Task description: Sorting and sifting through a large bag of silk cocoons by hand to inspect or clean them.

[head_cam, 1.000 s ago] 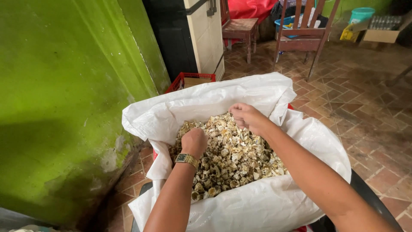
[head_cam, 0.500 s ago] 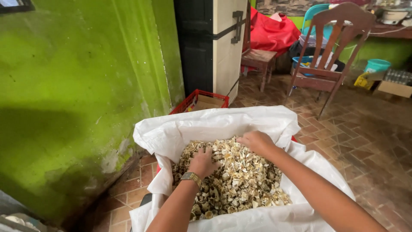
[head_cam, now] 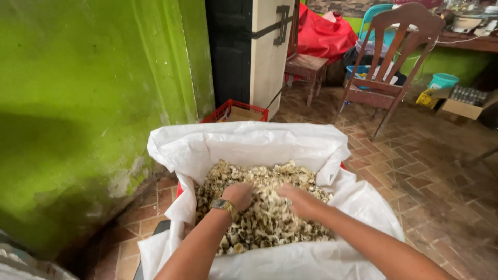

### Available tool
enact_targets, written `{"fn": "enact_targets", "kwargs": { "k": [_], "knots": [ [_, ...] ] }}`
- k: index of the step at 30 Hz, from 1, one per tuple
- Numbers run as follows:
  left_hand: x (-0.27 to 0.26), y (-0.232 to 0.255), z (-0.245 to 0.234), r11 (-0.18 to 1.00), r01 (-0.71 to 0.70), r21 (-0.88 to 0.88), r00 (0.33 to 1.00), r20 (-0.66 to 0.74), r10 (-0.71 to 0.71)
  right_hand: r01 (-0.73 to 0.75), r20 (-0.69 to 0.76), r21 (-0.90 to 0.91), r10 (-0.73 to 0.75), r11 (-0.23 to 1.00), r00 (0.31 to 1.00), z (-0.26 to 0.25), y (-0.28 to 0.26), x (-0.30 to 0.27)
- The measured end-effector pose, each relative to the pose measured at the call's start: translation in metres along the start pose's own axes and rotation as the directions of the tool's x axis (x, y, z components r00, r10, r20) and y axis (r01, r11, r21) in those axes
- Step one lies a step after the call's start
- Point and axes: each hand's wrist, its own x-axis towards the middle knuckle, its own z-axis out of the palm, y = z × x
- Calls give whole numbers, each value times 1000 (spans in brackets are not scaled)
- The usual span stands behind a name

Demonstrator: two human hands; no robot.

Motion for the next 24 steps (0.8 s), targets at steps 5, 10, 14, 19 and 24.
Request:
{"fn": "enact_targets", "kwargs": {
  "k": [5, 10, 14, 19, 24],
  "knots": [
    [-11, 18, -48, 979, 169, -118, 978, -105, -182, -55, -273, 77, 74, 996, 959, -27, -3, 7],
    [-35, 27, -88, 972, 142, -186, 930, -312, -196, -159, -340, 150, 202, 976, 918, -44, -70, -19],
    [-35, 28, -81, 976, 151, -159, 937, -291, -193, -181, -377, 132, 218, 975, 900, -56, -93, -27],
    [-35, 27, -72, 900, 145, -411, 951, -192, -241, -75, -308, 96, 101, 993, 946, -67, -29, 17],
    [-10, 24, -42, 690, 198, -696, 970, 38, -240, 27, 126, -225, 2, 974, 992, -86, -112, -18]
  ]
}}
